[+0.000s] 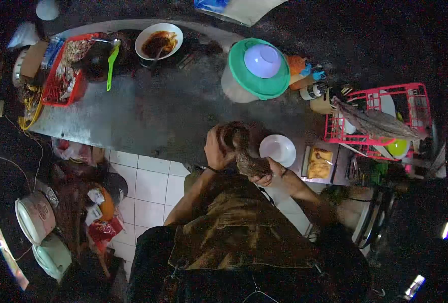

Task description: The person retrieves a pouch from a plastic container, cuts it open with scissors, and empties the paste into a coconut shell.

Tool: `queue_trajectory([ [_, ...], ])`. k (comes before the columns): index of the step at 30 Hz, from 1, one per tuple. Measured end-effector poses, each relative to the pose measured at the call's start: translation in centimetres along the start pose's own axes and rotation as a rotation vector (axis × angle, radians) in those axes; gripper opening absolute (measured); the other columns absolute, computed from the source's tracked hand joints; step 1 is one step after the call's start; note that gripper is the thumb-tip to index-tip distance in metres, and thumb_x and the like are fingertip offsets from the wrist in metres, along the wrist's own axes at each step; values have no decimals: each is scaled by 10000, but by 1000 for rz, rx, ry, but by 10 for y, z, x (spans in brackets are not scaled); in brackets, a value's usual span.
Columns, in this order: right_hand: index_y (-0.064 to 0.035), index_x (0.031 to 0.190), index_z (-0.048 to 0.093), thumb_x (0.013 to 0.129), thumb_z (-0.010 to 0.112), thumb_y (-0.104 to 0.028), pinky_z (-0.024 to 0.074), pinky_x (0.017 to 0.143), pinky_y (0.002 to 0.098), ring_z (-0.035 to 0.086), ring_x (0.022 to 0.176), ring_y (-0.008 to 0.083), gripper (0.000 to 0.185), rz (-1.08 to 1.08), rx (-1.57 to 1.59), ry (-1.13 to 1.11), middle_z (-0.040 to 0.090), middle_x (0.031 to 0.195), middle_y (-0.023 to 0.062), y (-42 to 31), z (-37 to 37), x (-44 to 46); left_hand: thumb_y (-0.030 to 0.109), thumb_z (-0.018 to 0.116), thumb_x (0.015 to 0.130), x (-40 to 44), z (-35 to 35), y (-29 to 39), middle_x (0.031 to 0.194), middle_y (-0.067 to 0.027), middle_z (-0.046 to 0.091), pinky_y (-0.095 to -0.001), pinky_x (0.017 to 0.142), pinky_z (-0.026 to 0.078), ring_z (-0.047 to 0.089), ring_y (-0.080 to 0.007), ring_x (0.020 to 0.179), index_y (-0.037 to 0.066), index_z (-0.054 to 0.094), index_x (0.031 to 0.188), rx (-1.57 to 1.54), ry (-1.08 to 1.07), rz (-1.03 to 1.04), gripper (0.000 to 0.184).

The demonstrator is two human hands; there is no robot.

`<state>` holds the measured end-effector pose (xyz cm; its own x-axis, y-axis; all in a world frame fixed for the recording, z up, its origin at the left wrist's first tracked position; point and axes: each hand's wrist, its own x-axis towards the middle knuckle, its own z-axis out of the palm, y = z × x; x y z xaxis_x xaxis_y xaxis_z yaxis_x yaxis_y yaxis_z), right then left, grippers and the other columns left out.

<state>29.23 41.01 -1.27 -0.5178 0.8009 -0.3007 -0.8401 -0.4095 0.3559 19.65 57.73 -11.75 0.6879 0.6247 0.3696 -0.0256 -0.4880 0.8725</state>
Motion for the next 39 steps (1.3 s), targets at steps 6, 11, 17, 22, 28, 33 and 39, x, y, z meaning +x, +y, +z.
queue_trajectory([
  [6, 24, 973, 518, 847, 528, -377, 456, 569, 314, 554, 608, 196, 421, -201, -899, 535, 569, 713, 103, -15, -28, -15, 449, 764, 604, 9, -21, -5, 1199, -211, 466, -483, 913, 401, 439, -412, 1120, -22, 399, 1248, 74, -110, 39, 878],
  [11, -8, 1075, 545, 757, 628, -351, 450, 773, 388, 598, 809, 299, 475, -738, -1745, 1231, 629, 839, 149, -7, 3, -12, 460, 773, 589, 14, -29, -18, 1204, -202, 465, -489, 917, 397, 430, -394, 1125, -23, 412, 1230, 275, -183, 168, 880],
  [17, 22, 1106, 531, 710, 655, -205, 493, 658, 412, 632, 719, 326, 473, -759, -2294, 1479, 634, 820, 215, 13, 83, 5, 439, 771, 600, 21, -40, -11, 1221, -162, 467, -496, 894, 404, 445, -364, 1111, 25, 419, 1245, 361, -188, 280, 843],
  [22, 33, 1142, 516, 721, 643, -179, 502, 670, 409, 635, 718, 333, 488, -796, -2356, 1464, 633, 792, 225, 17, 84, 20, 456, 789, 555, 29, -48, 2, 1238, -140, 468, -494, 875, 412, 450, -357, 1105, 57, 412, 1266, 397, -288, 198, 898],
  [28, 23, 1173, 514, 729, 659, -295, 489, 753, 405, 621, 813, 336, 565, -761, -2105, 1364, 628, 852, 218, 4, 30, 11, 450, 779, 552, 18, -48, 0, 1182, -135, 496, -460, 813, 452, 470, -359, 1055, 47, 424, 1254, 340, -302, 179, 884],
  [33, 51, 1180, 503, 752, 645, -349, 489, 770, 398, 624, 844, 313, 603, -502, -1920, 1330, 624, 930, 230, 8, 64, 11, 469, 775, 551, 15, -49, 5, 1157, -141, 499, -451, 800, 463, 471, -371, 1031, 42, 422, 1250, 342, -347, 146, 892],
  [39, 41, 1156, 525, 758, 623, -324, 495, 753, 402, 632, 843, 292, 549, -362, -2013, 1340, 629, 922, 226, 2, 56, 5, 495, 776, 544, 7, -46, 0, 1153, -164, 493, -483, 833, 444, 449, -407, 1059, 39, 413, 1254, 315, -336, 75, 919],
])
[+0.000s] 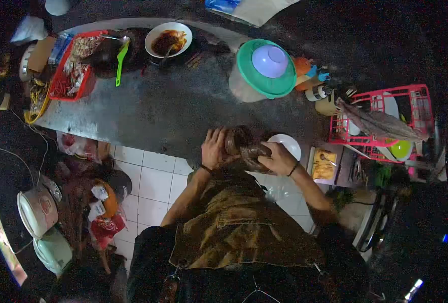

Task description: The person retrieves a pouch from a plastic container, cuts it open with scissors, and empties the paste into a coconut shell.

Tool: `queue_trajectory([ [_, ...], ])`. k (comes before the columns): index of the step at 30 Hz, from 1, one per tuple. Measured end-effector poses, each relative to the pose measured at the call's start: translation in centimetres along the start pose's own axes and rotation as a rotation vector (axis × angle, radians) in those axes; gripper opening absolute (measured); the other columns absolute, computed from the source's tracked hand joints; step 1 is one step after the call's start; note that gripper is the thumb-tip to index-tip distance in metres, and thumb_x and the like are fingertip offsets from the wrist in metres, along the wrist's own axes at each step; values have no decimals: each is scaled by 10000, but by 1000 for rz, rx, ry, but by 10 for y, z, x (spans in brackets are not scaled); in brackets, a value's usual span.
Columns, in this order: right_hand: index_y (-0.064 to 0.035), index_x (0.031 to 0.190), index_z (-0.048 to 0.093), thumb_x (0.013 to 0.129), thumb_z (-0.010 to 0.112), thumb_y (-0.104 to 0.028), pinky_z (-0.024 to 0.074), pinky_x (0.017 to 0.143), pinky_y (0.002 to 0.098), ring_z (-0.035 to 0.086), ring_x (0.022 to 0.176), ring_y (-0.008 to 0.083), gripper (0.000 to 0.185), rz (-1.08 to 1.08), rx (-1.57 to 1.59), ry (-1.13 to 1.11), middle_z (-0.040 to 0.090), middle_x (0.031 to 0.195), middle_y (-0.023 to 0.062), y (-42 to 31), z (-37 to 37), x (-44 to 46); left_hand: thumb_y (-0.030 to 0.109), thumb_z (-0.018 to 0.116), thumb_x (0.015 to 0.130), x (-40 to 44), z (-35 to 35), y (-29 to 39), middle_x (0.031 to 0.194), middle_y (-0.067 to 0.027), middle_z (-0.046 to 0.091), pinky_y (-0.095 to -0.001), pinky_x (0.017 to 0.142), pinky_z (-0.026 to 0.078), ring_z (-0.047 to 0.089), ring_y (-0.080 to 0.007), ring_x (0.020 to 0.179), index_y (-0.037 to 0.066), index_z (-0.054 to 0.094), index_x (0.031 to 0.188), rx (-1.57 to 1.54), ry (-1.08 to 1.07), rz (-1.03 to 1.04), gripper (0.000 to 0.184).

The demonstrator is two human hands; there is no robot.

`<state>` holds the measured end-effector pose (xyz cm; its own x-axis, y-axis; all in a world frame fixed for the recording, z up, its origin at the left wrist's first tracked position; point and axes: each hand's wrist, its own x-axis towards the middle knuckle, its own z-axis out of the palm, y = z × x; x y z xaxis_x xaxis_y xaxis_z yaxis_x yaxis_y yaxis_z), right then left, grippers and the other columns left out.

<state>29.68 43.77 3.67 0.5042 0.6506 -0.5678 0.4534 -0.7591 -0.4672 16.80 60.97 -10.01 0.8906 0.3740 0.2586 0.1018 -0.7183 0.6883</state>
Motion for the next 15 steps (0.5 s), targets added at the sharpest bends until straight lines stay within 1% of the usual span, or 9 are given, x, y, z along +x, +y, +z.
queue_trajectory([
  [5, -15, 1082, 581, 737, 615, -319, 494, 751, 423, 630, 814, 334, 461, -66, -19, -36, 636, 874, 215, -15, -16, -7, 514, 767, 565, -3, 2, 6, 1137, -186, 492, -517, 873, 406, 437, -417, 1098, 30, 403, 1257, -57, 103, -44, 920],
  [7, -16, 1063, 591, 730, 617, -319, 493, 754, 423, 629, 817, 339, 452, -37, -32, -39, 634, 875, 220, -13, -15, -9, 452, 759, 622, -7, 2, 3, 1196, -201, 500, -475, 882, 426, 480, -393, 1110, 9, 393, 1286, -73, 106, -5, 878],
  [8, -17, 1044, 601, 723, 619, -320, 492, 758, 422, 627, 820, 344, 442, -9, -50, -44, 632, 875, 226, -12, -15, -10, 452, 759, 622, -8, 3, 3, 1196, -201, 500, -475, 882, 426, 480, -393, 1110, 9, 393, 1286, -70, 105, -1, 878],
  [9, -17, 1044, 601, 723, 619, -320, 492, 758, 422, 627, 820, 344, 442, -10, -46, -40, 632, 875, 226, -9, -14, -11, 477, 773, 585, -7, 3, 5, 1160, -201, 497, -490, 874, 412, 476, -399, 1078, 9, 398, 1265, -295, 143, -118, 906],
  [11, -2, 1012, 609, 709, 621, -334, 488, 768, 430, 622, 835, 351, 449, -96, -192, -104, 627, 888, 235, 0, -6, -17, 502, 787, 548, -4, -2, 2, 1123, -201, 493, -505, 866, 398, 472, -405, 1045, 10, 403, 1244, -520, 171, -227, 934],
  [12, 13, 971, 615, 709, 629, -299, 492, 764, 406, 629, 838, 324, 407, -62, -176, -84, 631, 865, 227, 12, 0, -18, 502, 790, 545, 4, -6, -7, 1126, -198, 490, -501, 870, 394, 465, -400, 1058, 18, 406, 1243, -509, 261, -216, 933],
  [13, 13, 971, 615, 709, 629, -299, 492, 764, 406, 629, 838, 324, 407, -61, -179, -83, 631, 865, 227, 18, 0, -21, 507, 791, 538, 11, -17, -10, 1131, -191, 483, -500, 884, 390, 450, -391, 1084, 26, 411, 1243, -390, 299, -180, 934],
  [14, 5, 978, 611, 723, 607, -241, 480, 729, 388, 623, 816, 281, 354, -41, 5, 0, 630, 857, 198, 24, -2, -22, 512, 792, 531, 17, -27, -12, 1136, -184, 477, -499, 897, 385, 435, -382, 1111, 35, 415, 1242, -269, 341, -150, 935],
  [15, -2, 984, 607, 737, 584, -182, 467, 695, 370, 617, 794, 238, 307, -26, 193, 81, 629, 850, 170, 32, -3, -21, 512, 792, 531, 18, -30, -18, 1136, -184, 477, -499, 897, 385, 435, -382, 1111, 35, 415, 1242, -263, 351, -152, 935],
])
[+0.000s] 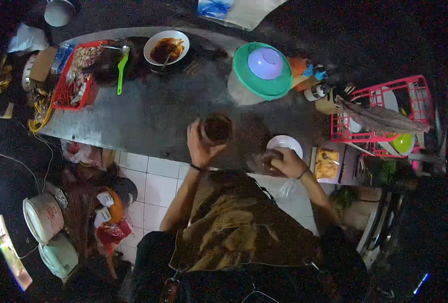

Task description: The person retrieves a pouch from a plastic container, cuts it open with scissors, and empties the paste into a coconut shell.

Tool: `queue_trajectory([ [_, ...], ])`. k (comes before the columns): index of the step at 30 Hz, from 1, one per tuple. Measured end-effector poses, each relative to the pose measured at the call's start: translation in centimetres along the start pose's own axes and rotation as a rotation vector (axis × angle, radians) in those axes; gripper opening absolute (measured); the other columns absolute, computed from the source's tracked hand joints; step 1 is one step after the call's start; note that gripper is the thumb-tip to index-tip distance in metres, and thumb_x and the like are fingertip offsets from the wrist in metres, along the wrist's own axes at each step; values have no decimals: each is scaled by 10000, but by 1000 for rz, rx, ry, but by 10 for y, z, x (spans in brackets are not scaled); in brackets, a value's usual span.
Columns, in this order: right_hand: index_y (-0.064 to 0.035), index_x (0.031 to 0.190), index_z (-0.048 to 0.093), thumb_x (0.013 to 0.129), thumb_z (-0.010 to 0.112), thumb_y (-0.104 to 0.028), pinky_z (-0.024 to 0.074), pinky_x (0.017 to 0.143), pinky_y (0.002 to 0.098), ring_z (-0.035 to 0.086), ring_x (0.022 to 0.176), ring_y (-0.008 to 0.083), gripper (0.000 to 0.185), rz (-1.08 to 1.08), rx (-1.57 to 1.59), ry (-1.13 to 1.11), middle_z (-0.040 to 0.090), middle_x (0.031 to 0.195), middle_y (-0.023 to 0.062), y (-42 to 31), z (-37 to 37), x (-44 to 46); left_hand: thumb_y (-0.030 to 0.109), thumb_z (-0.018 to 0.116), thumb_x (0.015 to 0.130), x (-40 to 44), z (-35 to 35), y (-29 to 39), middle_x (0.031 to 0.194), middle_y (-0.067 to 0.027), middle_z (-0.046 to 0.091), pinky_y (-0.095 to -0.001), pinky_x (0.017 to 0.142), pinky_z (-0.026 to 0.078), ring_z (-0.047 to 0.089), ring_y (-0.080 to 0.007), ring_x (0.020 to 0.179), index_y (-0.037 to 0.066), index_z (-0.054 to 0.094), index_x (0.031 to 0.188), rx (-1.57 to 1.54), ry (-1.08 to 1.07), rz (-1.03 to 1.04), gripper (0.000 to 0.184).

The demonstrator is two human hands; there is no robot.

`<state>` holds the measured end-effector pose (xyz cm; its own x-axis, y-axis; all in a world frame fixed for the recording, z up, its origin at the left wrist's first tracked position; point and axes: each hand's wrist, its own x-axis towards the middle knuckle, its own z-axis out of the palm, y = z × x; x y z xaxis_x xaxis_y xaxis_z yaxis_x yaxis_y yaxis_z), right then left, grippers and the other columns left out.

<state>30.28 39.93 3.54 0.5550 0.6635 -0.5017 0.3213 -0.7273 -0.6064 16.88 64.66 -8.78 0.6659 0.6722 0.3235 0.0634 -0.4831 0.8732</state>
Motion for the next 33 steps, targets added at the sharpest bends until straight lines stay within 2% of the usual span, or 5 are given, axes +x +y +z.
queue_trajectory([
  [7, 5, 1152, 555, 874, 536, -141, 494, 820, 328, 586, 987, 188, 315, 280, 1003, -41, 586, 1123, 104, -19, -15, 7, 411, 843, 479, 11, -13, 19, 1226, -173, 461, -519, 922, 390, 443, -385, 1117, 62, 373, 1302, 41, -76, 392, 1011],
  [12, -19, 1043, 589, 812, 621, -263, 450, 779, 324, 578, 883, 169, 337, -6, 391, -132, 617, 954, 82, -13, -1, 22, 388, 868, 446, 4, 0, 12, 1186, -179, 487, -525, 892, 416, 477, -391, 1085, 54, 355, 1306, -126, -120, 457, 1055],
  [21, 31, 822, 561, 748, 623, -311, 419, 674, 361, 575, 759, 190, 355, 71, -184, 7, 590, 752, 151, -7, 5, 8, 371, 827, 603, -26, 29, 3, 1151, -172, 512, -446, 773, 508, 543, -323, 1022, 47, 374, 1266, -989, -219, -477, 866],
  [27, -14, 1127, 578, 842, 557, -94, 453, 878, 343, 561, 1034, 209, 297, -181, 785, -30, 596, 1106, 68, 32, 4, -20, 259, 796, 668, 0, -7, 49, 1147, -168, 511, -406, 820, 526, 551, -279, 1030, 61, 348, 1256, -511, -241, 103, 766],
  [33, -17, 1336, 330, 829, 622, -106, 343, 1015, 385, 445, 1192, 230, 591, -403, 1440, -117, 456, 1290, 108, 52, 20, -61, 301, 758, 718, -33, 4, 57, 1239, -158, 425, -441, 862, 503, 493, -302, 1093, 73, 375, 1256, -1557, -418, -1023, 699],
])
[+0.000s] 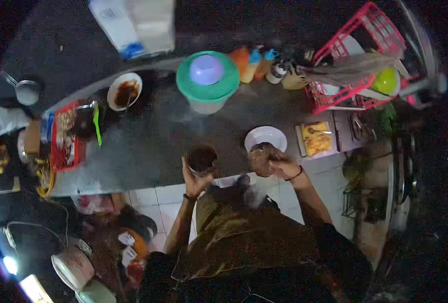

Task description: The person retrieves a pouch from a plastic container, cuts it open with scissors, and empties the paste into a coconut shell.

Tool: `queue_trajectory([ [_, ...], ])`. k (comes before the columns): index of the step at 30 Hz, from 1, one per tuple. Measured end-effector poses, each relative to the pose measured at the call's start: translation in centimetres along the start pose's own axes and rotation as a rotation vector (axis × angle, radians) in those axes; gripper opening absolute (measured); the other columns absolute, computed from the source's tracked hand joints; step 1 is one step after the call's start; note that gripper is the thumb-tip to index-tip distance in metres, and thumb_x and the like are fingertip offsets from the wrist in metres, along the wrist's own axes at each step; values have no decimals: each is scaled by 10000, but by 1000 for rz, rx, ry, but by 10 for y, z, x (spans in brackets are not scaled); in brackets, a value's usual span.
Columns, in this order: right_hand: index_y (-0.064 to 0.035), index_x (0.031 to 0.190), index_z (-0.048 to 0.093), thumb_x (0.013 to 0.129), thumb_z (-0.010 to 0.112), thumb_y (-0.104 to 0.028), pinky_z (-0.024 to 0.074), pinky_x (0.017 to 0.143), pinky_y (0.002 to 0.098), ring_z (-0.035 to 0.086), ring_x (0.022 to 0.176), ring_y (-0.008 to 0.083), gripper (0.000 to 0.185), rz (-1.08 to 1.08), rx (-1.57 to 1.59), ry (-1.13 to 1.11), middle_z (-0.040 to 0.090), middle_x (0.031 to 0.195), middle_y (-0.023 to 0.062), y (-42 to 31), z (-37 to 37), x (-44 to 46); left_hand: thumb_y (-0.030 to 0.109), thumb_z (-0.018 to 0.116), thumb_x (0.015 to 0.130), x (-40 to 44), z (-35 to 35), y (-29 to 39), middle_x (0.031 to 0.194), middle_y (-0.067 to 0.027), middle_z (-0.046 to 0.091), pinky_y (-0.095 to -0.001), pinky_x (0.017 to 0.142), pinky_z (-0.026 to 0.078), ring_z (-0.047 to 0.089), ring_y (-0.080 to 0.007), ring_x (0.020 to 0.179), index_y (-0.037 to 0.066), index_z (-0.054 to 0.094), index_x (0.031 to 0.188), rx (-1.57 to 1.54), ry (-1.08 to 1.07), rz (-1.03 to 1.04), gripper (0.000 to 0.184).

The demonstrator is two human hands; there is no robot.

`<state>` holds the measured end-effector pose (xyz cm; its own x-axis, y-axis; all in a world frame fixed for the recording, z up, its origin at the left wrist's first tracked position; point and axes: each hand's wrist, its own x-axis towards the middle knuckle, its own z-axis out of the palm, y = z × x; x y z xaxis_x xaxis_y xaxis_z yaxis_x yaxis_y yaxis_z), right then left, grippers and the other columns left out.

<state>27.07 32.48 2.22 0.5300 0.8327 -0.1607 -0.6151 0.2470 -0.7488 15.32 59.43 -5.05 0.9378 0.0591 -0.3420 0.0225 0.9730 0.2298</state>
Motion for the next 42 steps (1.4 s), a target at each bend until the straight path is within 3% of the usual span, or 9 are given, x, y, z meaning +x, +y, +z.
queue_trajectory([
  [5, -40, 1387, 232, 808, 568, -12, 276, 1050, 382, 352, 1266, 244, 669, -118, -196, 172, 374, 1364, 108, -4, -16, -53, 572, 573, 785, 11, -52, -72, 1314, -151, 358, -522, 1013, 330, 343, -315, 1223, 98, 355, 1310, 843, -173, 251, 740],
  [10, -133, 1435, 155, 780, 562, 4, 253, 1069, 415, 271, 1319, 250, 783, -369, -143, 270, 267, 1436, 100, -11, -60, -153, 269, 690, 737, 11, 26, -153, 1284, -152, 417, -467, 959, 397, 432, -322, 1164, 80, 305, 1320, -155, 22, -387, 723],
  [16, -92, 1160, 379, 802, 588, -31, 401, 906, 329, 478, 1025, 152, 419, -453, 163, 629, 460, 1056, 27, 2, -116, -320, 83, 805, 605, 13, 82, -295, 1230, -148, 455, -381, 882, 468, 528, -270, 1047, -5, 268, 1289, 1299, -444, 273, 874],
  [20, -104, 1014, 406, 713, 699, 49, 414, 841, 260, 476, 933, 96, 447, -400, -218, 907, 464, 920, -21, 5, -145, -413, 15, 760, 658, 17, 99, -390, 1207, -142, 461, -371, 878, 465, 525, -249, 1039, 10, 347, 1246, 1192, -527, 223, 719],
  [23, -97, 995, 420, 679, 729, 58, 429, 820, 258, 486, 927, 92, 468, -489, -97, 1051, 496, 965, -6, -9, -144, -442, 7, 748, 668, 31, 105, -442, 1183, -136, 484, -378, 900, 451, 526, -249, 1044, 6, 371, 1228, 749, -387, -439, 675],
  [25, -92, 992, 423, 658, 749, 63, 448, 803, 259, 501, 922, 95, 492, -525, -164, 1102, 515, 1004, 16, 8, -170, -459, 38, 754, 672, 29, 126, -472, 1193, -144, 483, -379, 887, 465, 521, -255, 1063, -14, 358, 1233, 1035, -613, -25, 688],
  [32, -93, 969, 435, 644, 800, -85, 411, 722, 219, 479, 862, 102, 489, -629, -190, 1372, 516, 920, 8, -20, -222, -466, 124, 765, 682, 113, 100, -548, 1235, -187, 449, -412, 875, 478, 497, -262, 1116, -16, 305, 1290, 990, -543, -443, 776],
  [38, -84, 984, 435, 671, 783, -113, 431, 787, 275, 481, 909, 126, 469, -704, -80, 1496, 509, 941, 21, -84, -293, -487, 46, 772, 654, 143, 226, -601, 1134, -97, 540, -381, 880, 462, 540, -218, 1031, 32, 402, 1230, 823, -441, -358, 685],
  [42, -68, 1015, 414, 697, 744, -115, 453, 814, 298, 501, 935, 163, 460, -684, -166, 1659, 485, 1007, 57, -151, -362, -512, 62, 806, 617, 195, 230, -636, 1203, -95, 487, -363, 924, 442, 506, -226, 1083, 36, 336, 1273, 1505, -645, 403, 807],
])
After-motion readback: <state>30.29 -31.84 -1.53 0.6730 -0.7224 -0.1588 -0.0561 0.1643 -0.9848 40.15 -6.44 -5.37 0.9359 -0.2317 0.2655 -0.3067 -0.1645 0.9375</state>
